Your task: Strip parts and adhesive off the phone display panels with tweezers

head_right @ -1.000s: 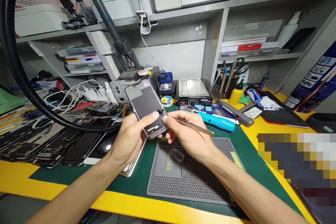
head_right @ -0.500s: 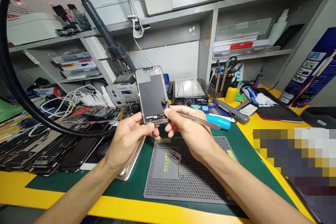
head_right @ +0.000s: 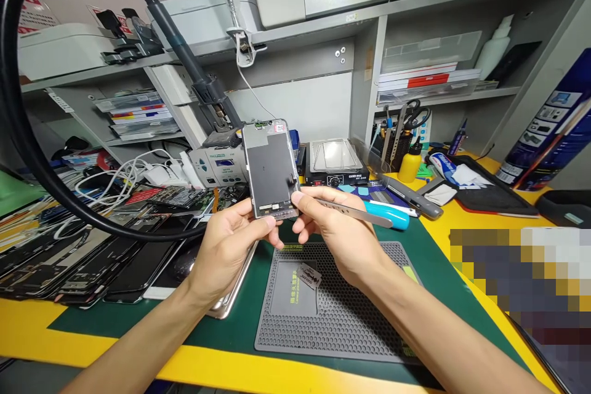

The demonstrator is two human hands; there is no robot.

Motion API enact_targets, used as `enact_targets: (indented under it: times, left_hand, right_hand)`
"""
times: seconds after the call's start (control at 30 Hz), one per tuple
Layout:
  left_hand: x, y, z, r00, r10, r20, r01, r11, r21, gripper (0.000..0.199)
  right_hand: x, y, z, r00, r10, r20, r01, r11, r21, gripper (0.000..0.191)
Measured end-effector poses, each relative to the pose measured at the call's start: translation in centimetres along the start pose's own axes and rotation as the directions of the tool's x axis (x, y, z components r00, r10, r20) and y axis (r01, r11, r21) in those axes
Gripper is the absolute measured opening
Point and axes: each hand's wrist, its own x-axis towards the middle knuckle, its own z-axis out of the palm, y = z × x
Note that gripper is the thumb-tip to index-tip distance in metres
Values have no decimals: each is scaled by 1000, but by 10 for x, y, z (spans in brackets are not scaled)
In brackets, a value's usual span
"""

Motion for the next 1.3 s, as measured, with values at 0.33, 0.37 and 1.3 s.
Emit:
enact_targets:
  times: [0.33,0.37,1.3]
  left_hand:
    - [-3,-3,-4,1000,20,-7,-20,1000,17,13]
    - [-3,-3,-4,1000,23,-11,-23,999,26,12]
    - [0,0,0,996,-38,-78,42,998,46,7]
  right_hand:
    - [-1,-1,1,1000,7,21,-8,999,31,19]
    - [-1,-1,1,1000,9,19,-9,999,32,19]
    - [0,0,1,999,39,-5,-39,999,-6,24]
